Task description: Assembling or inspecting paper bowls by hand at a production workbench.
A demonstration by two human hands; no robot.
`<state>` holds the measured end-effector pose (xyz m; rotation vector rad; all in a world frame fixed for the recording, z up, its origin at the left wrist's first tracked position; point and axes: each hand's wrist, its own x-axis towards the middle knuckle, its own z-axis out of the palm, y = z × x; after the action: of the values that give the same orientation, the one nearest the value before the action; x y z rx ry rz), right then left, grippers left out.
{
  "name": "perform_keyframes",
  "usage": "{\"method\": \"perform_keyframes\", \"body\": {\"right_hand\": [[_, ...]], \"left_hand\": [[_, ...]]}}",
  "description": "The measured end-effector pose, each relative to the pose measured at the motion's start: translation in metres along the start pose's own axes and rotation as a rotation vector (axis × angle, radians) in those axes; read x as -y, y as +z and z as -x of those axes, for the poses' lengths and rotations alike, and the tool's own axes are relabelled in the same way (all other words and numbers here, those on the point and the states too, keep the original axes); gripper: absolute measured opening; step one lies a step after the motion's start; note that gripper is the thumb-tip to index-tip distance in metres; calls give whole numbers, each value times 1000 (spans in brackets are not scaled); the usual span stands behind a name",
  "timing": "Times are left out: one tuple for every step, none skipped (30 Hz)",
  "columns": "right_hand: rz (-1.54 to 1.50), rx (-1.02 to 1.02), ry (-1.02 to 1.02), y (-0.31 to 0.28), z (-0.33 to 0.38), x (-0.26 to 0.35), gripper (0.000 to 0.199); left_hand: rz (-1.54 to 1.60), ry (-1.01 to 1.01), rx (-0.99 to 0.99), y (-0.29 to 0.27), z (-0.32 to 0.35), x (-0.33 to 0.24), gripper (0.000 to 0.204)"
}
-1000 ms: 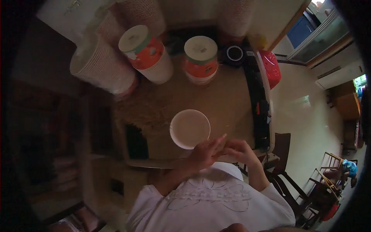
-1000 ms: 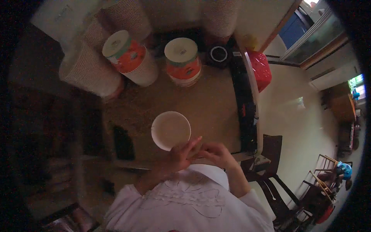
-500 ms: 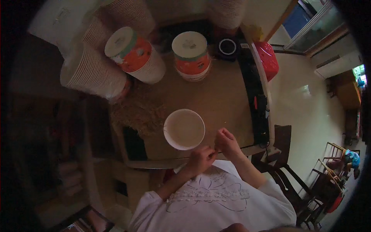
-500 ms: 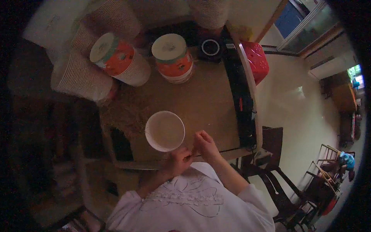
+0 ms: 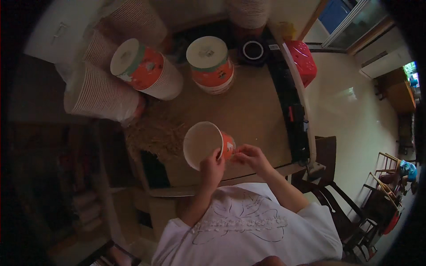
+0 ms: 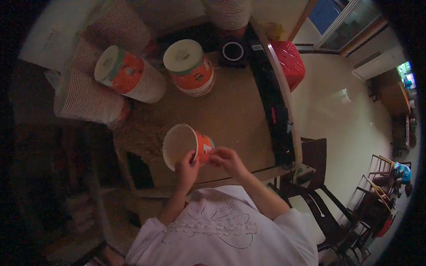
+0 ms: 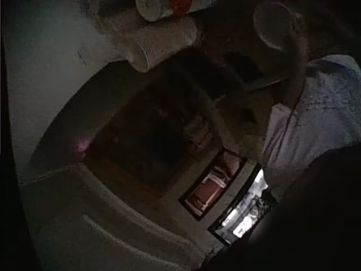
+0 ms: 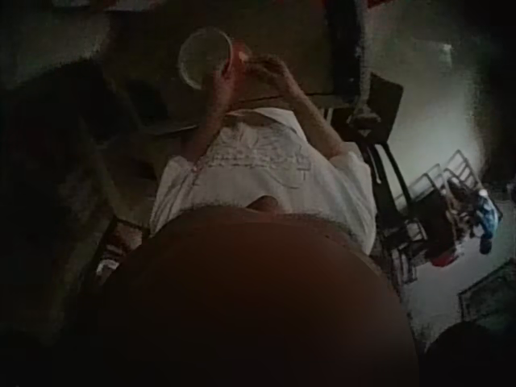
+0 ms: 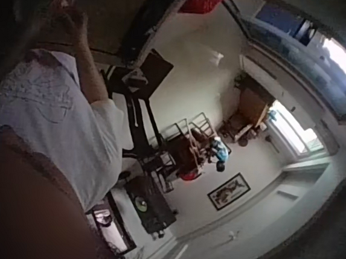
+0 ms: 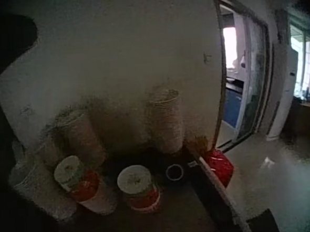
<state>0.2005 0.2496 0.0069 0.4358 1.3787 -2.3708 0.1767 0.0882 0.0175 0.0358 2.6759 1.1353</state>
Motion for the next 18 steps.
{"method": "perform_keyframes", "body": {"right_hand": [[58,41,10,1,-2,1,15],[116,82,19,2,-4,3,14],[116,86,19,5,-6,3,14],[108,75,-25,12,-8,3,14],[100,64,-69,16,-9,3,14],[102,65,-69,19,-11,3,14],[188,43,-102,21,-14,2,14],[275,21,-135,23,-15,2,14],[279,24,-136,24,-14,4,14],[363,12,-140,25,-12,8,14],[446,0,-143,26,-11,10,14],[451,2,-146,26,-10,10,14],[394,9,-159,27,-9,9,14],[336,17,-173,27,-9,9,14],[339,18,-173,29,-8,11,14],[305,14,-141,32,-6,16,13],[269,10,-109,34,-5,18,12],[271,11,-108,33,-5,18,12]], "left_hand": [[104,34,-20,-6,-1,5,19],[208,68,-41,-11,-1,8,19],[207,68,-44,-16,-2,10,19],[305,9,42,-22,-4,6,18],[403,-49,128,-26,-5,5,17],[405,-49,126,-26,-4,6,17],[446,-42,126,-25,-4,10,17],[488,-34,127,-24,-4,12,17],[491,-33,123,-23,-3,14,17],[539,-48,130,-21,-1,15,18],[586,-63,137,-21,-1,16,19],[590,-60,133,-21,0,15,19],[592,-17,139,-21,0,15,20],[594,26,145,-21,0,15,22],[597,27,142,-21,0,15,22],[599,73,139,-21,0,15,23],[602,120,137,-21,0,15,24],[603,120,135,-22,0,16,24]]}}
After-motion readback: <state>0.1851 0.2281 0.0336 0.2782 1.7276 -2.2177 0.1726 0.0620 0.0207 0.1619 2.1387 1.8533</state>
